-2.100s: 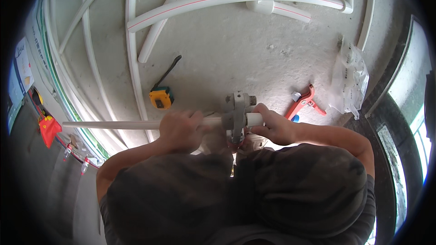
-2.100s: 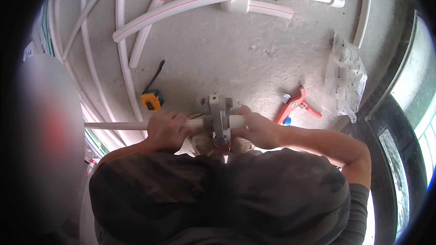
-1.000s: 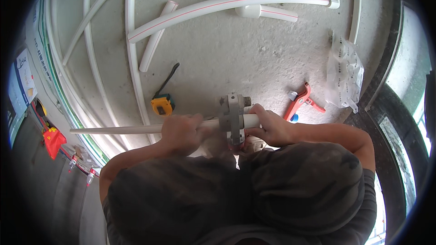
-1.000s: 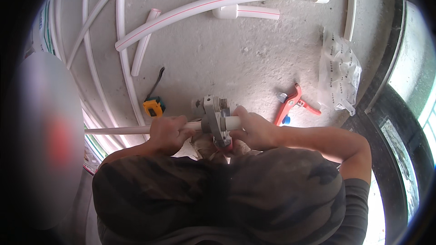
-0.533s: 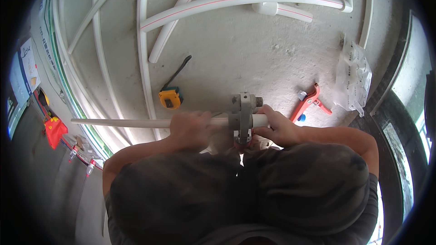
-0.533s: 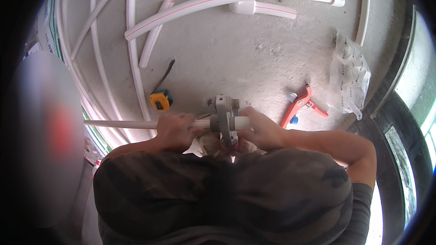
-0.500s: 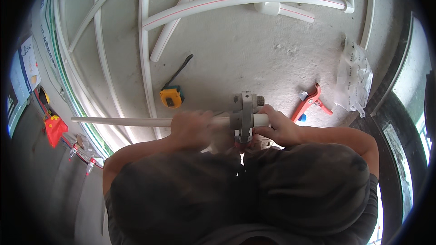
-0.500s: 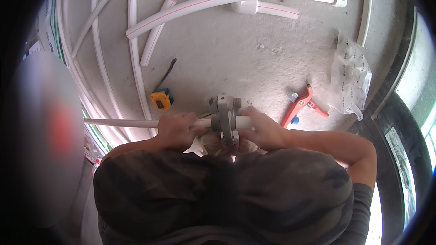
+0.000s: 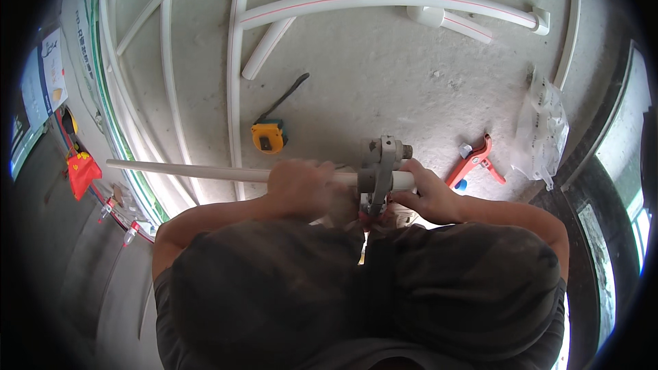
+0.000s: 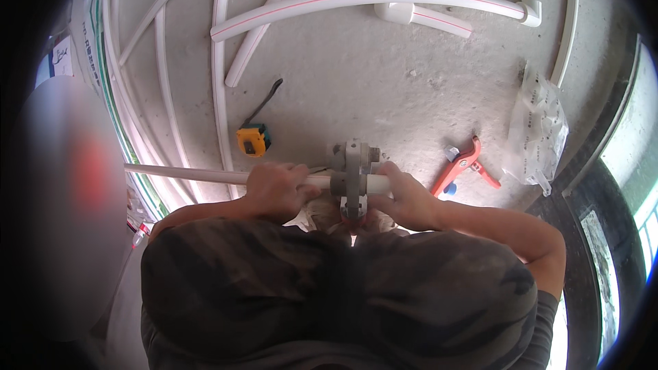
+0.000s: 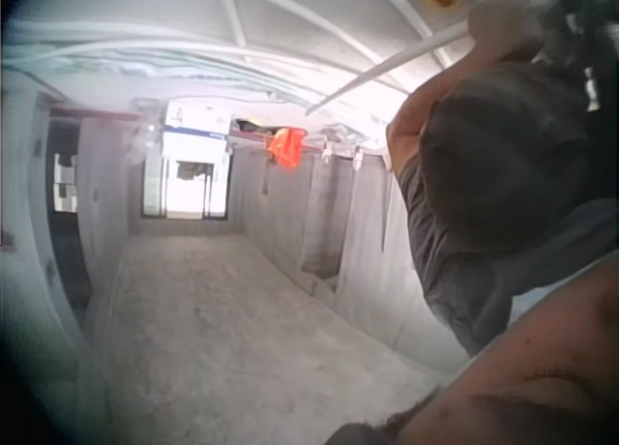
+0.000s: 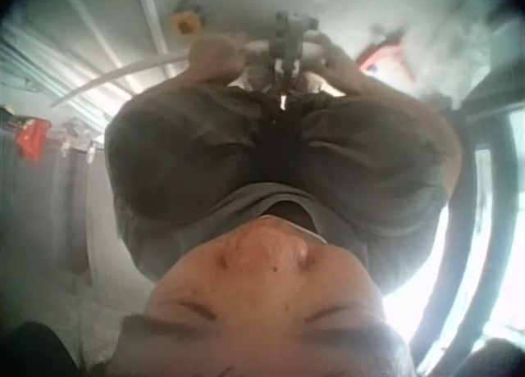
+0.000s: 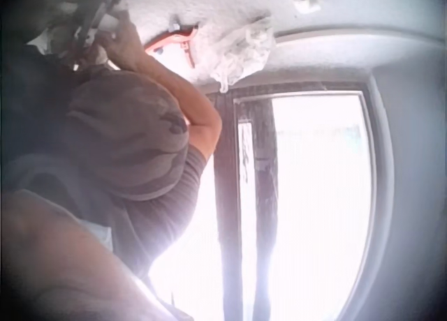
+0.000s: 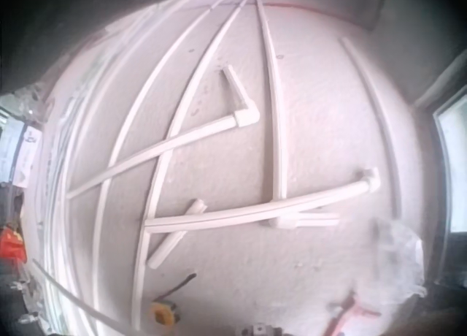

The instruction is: The person assembles white plastic pipes and fittings on the floor. They use a red pipe cutter to trim pipe ends and a red heat fusion tool to join pipes to elbow and T-joints, creating short pipe assemblies.

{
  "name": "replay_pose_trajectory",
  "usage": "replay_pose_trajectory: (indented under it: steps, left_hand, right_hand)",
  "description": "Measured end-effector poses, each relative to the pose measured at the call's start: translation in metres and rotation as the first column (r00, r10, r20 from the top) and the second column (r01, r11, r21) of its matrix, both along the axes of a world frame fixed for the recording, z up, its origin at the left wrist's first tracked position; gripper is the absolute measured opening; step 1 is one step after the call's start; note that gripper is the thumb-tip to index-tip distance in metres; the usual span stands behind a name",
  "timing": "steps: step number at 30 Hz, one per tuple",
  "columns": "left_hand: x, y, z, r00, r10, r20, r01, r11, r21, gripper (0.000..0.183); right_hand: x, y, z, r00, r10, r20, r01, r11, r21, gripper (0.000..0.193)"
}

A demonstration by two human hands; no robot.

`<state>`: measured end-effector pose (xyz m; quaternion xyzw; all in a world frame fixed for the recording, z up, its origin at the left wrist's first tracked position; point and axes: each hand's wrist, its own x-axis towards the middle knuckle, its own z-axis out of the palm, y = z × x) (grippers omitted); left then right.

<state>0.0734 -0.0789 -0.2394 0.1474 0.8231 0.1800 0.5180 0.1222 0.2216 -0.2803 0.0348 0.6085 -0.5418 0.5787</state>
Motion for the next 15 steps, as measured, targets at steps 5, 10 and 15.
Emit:
replay_pose_trajectory:
  steps: [5, 10, 15]
  left_hand:
    - [0.002, 0.0, -0.001, 0.999, -0.013, -0.03, 0.013, 1.0, -0.01, 0.038]
    - [0.011, -0.004, -0.002, 0.995, 0.012, -0.095, -0.007, 0.998, 0.055, 0.037]
    - [0.013, 0.001, 0.003, 0.985, -0.015, -0.172, 0.026, 0.998, 0.061, 0.039]
  right_hand:
    - [0.0, -0.004, 0.0, 1.0, -0.028, 0.015, 0.028, 1.0, 0.012, 0.051]
    - [0.006, -0.004, 0.001, 0.996, -0.002, -0.088, 0.003, 1.0, 0.004, 0.064]
    - [0.016, -0.002, 0.003, 0.988, -0.045, -0.148, 0.051, 0.998, 0.035, 0.064]
